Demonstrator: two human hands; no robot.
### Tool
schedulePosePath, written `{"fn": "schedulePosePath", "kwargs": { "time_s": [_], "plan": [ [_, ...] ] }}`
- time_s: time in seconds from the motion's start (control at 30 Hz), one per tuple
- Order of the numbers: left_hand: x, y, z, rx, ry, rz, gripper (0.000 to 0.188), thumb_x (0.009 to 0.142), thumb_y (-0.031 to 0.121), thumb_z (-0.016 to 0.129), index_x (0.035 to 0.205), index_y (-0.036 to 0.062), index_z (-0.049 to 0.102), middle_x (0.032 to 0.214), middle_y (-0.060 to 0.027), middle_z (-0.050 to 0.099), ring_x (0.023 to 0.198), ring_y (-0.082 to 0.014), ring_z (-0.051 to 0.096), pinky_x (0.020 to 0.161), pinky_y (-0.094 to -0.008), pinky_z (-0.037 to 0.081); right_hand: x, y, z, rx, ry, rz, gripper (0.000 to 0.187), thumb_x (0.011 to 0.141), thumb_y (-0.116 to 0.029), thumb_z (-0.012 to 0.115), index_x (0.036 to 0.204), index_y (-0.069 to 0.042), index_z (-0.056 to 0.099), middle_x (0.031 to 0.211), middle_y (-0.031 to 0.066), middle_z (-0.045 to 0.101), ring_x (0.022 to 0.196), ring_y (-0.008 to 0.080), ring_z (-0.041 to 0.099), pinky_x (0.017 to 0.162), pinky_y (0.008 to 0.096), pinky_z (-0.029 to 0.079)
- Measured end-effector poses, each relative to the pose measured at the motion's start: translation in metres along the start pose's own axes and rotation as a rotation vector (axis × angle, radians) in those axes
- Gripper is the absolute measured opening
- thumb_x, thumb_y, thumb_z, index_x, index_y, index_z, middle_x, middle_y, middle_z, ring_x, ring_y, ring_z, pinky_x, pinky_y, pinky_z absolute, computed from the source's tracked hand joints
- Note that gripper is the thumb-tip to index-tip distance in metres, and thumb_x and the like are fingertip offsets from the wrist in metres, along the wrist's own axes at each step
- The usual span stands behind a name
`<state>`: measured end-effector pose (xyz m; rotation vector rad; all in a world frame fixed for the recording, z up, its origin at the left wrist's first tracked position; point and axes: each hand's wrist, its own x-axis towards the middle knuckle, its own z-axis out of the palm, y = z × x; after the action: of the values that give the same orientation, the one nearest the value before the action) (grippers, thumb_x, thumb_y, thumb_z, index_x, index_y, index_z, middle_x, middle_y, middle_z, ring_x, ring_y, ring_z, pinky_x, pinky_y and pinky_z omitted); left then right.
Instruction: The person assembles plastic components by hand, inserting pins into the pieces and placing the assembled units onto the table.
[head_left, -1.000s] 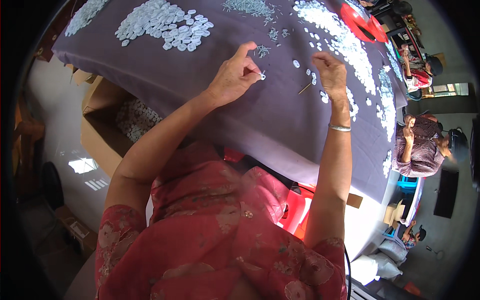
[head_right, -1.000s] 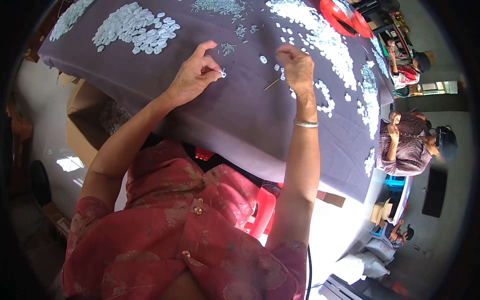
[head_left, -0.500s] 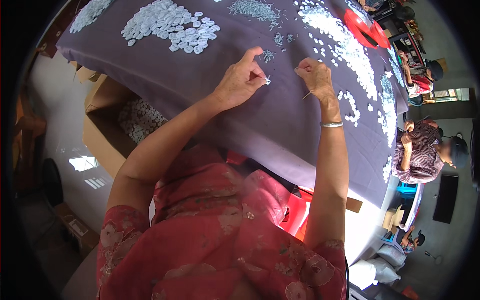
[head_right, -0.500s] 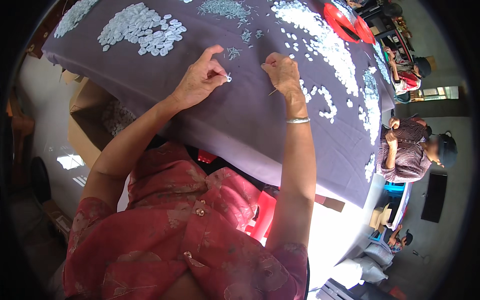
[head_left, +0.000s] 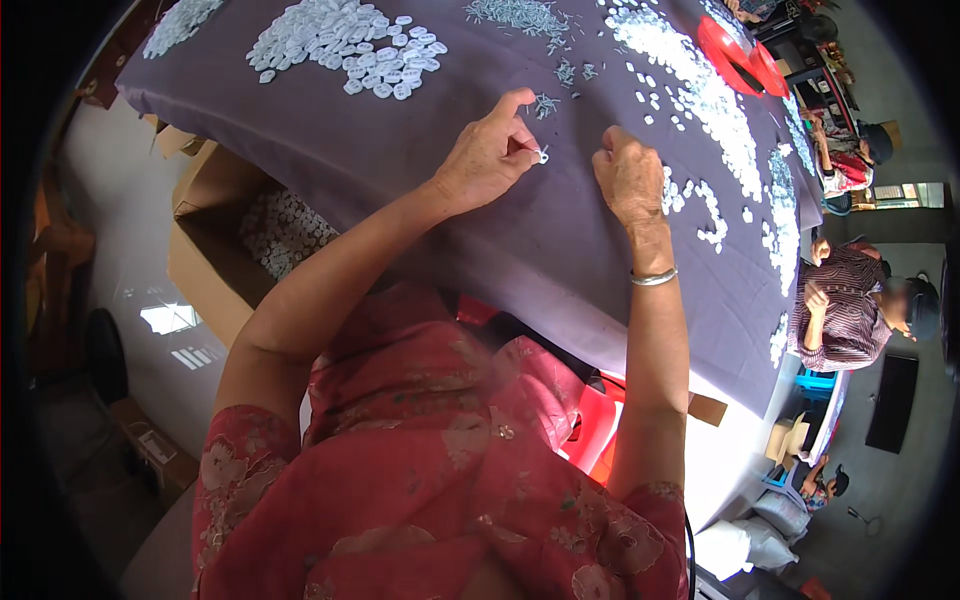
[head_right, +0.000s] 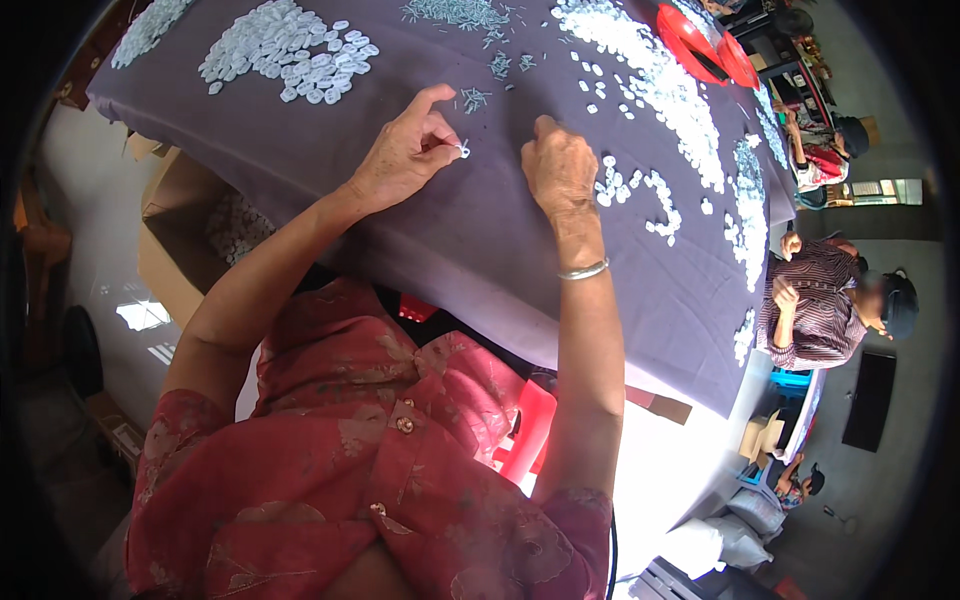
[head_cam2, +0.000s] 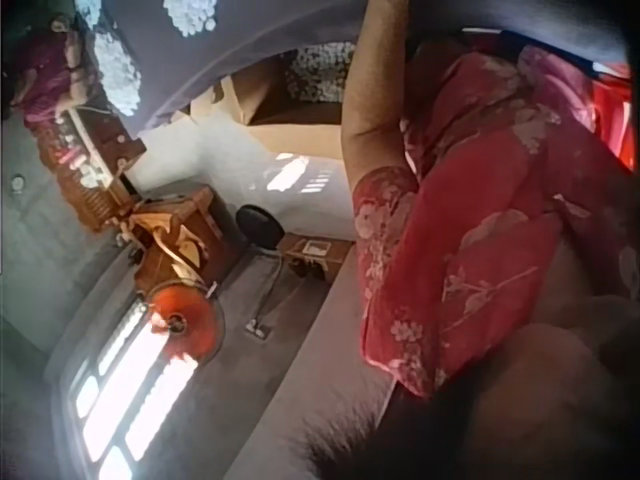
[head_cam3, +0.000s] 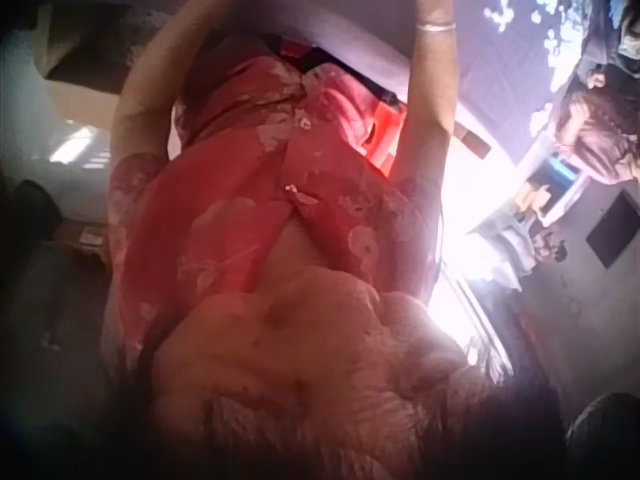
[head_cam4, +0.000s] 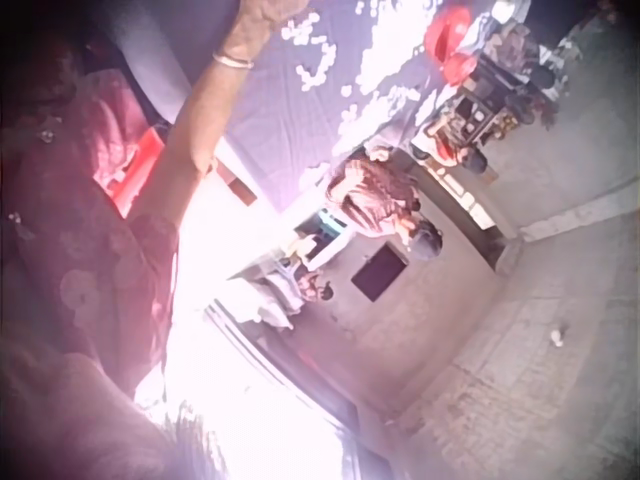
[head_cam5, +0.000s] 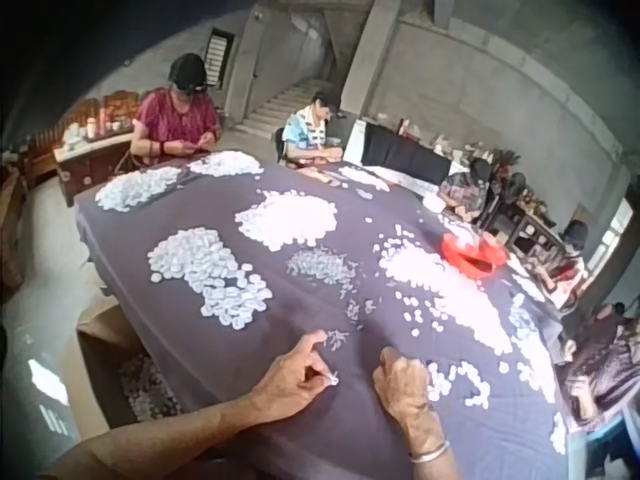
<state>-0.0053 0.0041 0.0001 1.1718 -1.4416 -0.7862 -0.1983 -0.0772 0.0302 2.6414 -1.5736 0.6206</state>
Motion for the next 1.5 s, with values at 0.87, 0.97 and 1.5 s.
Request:
{"fn": "schedulePosePath", "kwargs": {
  "time_s": [0.87, 0.97, 1.5],
  "plan": [
    [0.000, -0.001, -0.001, 0.023, -0.008, 0.024, 0.054, 0.079, 0.003, 0.063, 0.127, 0.0011, 0.037, 0.084, -0.0090, 0.067, 0.074, -0.0205, 0.064, 0.071, -0.0315, 0.050, 0.000, 0.014, -0.008, 0.529, -0.230, 0.046, 0.010, 0.079, -0.003, 0.069, 0.089, -0.002, 0.064, 0.072, -0.0022, 0.058, 0.067, 0.0056, 0.052, 0.063, 0.0215, 0.046],
    [0.000, 0.000, -0.001, 0.020, -0.005, 0.029, 0.054, 0.079, 0.002, 0.063, 0.126, 0.0010, 0.037, 0.084, -0.0092, 0.067, 0.073, -0.0209, 0.064, 0.070, -0.0317, 0.050, -0.004, 0.011, -0.002, 0.605, -0.191, 0.074, 0.008, 0.081, -0.002, 0.068, 0.087, -0.001, 0.064, 0.073, -0.0032, 0.058, 0.067, 0.0044, 0.052, 0.063, 0.0205, 0.045],
    [-0.001, -0.004, -0.001, 0.030, -0.014, 0.053, 0.056, 0.082, 0.001, 0.061, 0.131, 0.0044, 0.035, 0.080, -0.0034, 0.061, 0.070, -0.0105, 0.056, 0.066, -0.0246, 0.046, 0.001, -0.018, 0.018, 1.377, -0.324, 0.068, 0.014, 0.084, 0.000, 0.059, 0.098, 0.000, 0.062, 0.086, -0.0010, 0.058, 0.073, 0.0067, 0.049, 0.068, 0.0206, 0.041]
  ]
}}
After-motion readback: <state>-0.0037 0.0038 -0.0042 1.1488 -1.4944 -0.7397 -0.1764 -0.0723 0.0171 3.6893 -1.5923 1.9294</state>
